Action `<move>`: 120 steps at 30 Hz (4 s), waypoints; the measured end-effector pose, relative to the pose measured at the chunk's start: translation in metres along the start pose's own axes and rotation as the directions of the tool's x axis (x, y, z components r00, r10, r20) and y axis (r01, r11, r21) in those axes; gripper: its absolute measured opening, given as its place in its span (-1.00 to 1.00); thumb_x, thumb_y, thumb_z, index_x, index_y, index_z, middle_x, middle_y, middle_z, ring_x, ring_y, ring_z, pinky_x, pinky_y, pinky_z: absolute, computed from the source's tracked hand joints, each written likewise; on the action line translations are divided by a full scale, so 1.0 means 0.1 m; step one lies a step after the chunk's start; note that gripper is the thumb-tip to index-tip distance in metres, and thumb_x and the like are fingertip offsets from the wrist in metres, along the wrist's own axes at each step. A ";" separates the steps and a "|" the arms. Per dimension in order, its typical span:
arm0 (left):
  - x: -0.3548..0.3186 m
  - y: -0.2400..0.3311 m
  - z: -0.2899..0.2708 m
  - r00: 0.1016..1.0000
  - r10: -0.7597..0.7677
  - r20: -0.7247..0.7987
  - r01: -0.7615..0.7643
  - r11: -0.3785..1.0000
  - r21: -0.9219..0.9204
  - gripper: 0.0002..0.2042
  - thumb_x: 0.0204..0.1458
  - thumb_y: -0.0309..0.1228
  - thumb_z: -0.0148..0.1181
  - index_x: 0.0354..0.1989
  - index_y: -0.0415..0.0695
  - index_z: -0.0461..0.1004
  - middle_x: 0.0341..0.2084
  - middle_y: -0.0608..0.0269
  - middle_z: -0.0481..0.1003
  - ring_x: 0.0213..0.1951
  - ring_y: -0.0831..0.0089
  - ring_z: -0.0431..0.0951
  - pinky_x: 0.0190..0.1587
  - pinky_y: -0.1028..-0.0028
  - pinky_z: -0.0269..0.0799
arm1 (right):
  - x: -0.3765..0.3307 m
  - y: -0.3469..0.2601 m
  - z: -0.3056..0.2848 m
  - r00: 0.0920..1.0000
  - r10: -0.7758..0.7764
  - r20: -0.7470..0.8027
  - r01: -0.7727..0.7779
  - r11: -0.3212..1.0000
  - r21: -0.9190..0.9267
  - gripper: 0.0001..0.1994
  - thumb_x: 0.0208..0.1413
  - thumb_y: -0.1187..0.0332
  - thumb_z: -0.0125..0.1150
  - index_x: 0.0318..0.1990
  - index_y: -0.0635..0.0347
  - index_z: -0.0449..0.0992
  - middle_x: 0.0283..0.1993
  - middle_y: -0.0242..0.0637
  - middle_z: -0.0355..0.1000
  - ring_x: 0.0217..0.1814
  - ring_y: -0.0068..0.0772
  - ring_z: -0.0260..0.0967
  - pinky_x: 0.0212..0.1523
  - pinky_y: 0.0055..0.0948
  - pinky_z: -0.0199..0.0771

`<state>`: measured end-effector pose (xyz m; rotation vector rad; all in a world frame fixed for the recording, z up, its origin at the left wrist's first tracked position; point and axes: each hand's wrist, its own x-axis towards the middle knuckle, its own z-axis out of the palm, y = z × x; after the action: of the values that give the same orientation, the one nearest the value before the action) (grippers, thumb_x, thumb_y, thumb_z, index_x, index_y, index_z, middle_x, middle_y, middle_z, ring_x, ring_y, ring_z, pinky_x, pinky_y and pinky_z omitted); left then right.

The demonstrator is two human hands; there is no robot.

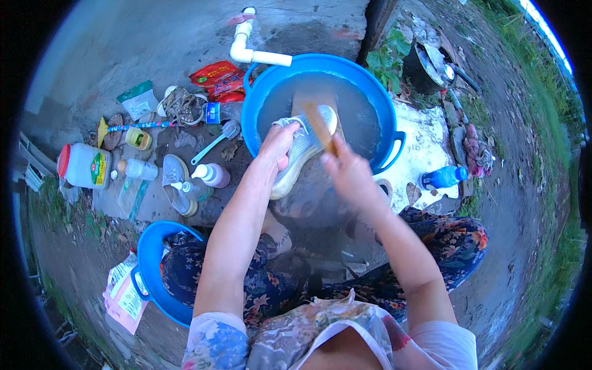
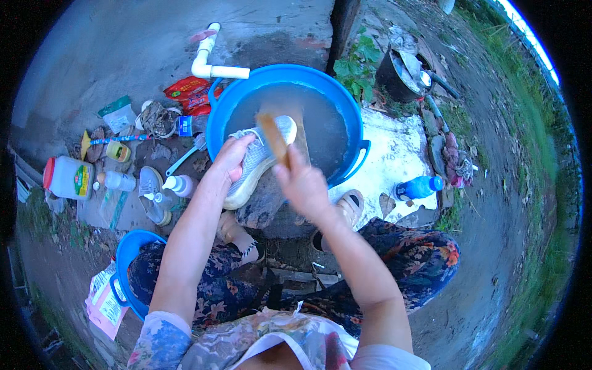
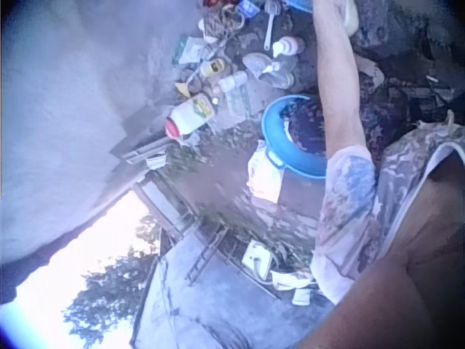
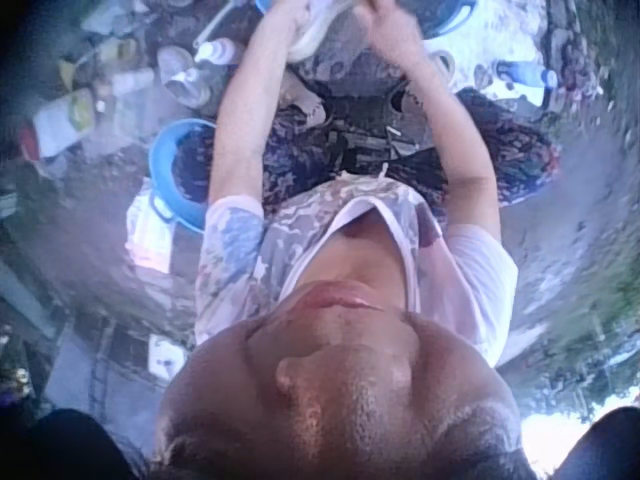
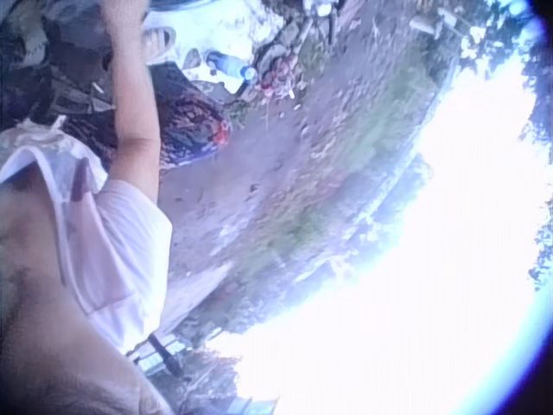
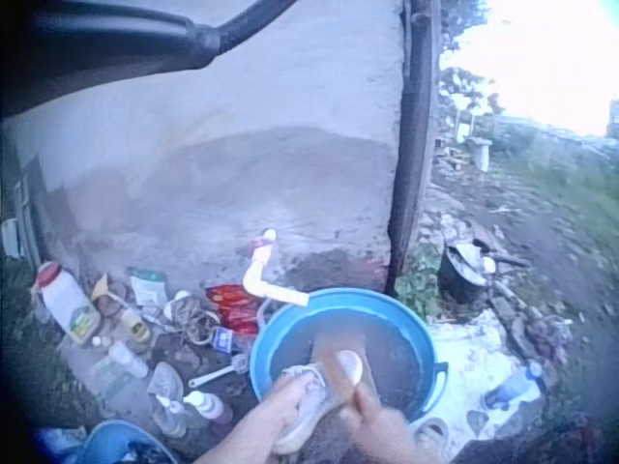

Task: The person washes a white sneaker by hand using a brush and water from a blue basin. They repeatedly scrub the shoe's upper and sole, rinse it with water from a bottle, and continue scrubbing throughout the clip.

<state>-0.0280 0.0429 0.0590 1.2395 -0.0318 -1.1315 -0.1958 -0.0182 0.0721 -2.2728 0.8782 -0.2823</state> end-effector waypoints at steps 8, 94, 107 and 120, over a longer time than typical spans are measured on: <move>0.17 -0.29 0.10 0.994 0.108 0.010 -0.106 0.991 -0.084 -0.66 0.07 -0.53 -0.05 0.06 -0.20 0.31 -0.08 0.11 0.44 -0.09 0.32 0.49 -0.01 0.33 0.42 | 0.44 0.25 0.01 0.985 0.172 0.010 -0.170 0.981 -0.095 -0.41 0.18 0.08 -0.06 0.25 0.24 0.02 -0.32 0.13 0.48 -0.26 0.19 0.46 -0.24 0.02 0.48; 0.06 -0.12 -0.20 0.975 0.175 0.133 -0.064 0.805 -0.590 -0.23 0.09 0.24 -0.23 0.22 -0.23 0.18 0.15 0.05 0.30 0.17 0.11 0.28 0.24 0.18 0.11 | 0.39 -0.07 0.16 0.965 0.255 0.060 -0.259 0.899 0.352 -0.38 0.20 0.06 -0.12 0.28 0.33 0.07 -0.24 0.25 0.43 -0.41 0.05 0.48 -0.30 -0.17 0.48; -0.03 -0.05 -0.20 0.979 0.177 0.099 -0.085 0.800 -0.594 -0.30 0.12 0.16 -0.17 0.18 -0.25 0.22 0.09 0.03 0.35 0.11 0.12 0.34 0.19 0.16 0.19 | 0.58 -0.15 -0.11 0.935 0.273 0.225 -0.352 0.792 0.499 -0.43 0.23 0.08 -0.16 0.29 0.24 0.06 -0.60 -0.28 0.28 -0.72 -0.46 0.26 -0.73 -0.41 0.29; -0.18 0.03 0.02 0.977 0.204 0.061 -0.126 0.325 0.937 -0.73 0.07 -0.31 0.12 -0.15 -0.24 0.48 -0.06 0.20 0.45 -0.07 0.30 0.47 -0.02 0.31 0.36 | 0.10 0.01 -0.05 0.891 0.384 0.241 -0.447 0.659 0.605 -0.53 0.22 0.17 -0.07 0.17 0.31 0.21 -0.53 -0.36 0.28 -0.69 -0.58 0.25 -0.71 -0.53 0.28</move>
<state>-0.0360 0.0534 0.0713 2.2647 -0.8887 -0.8397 -0.1912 -0.0278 0.0751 -1.3758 1.0301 -0.2212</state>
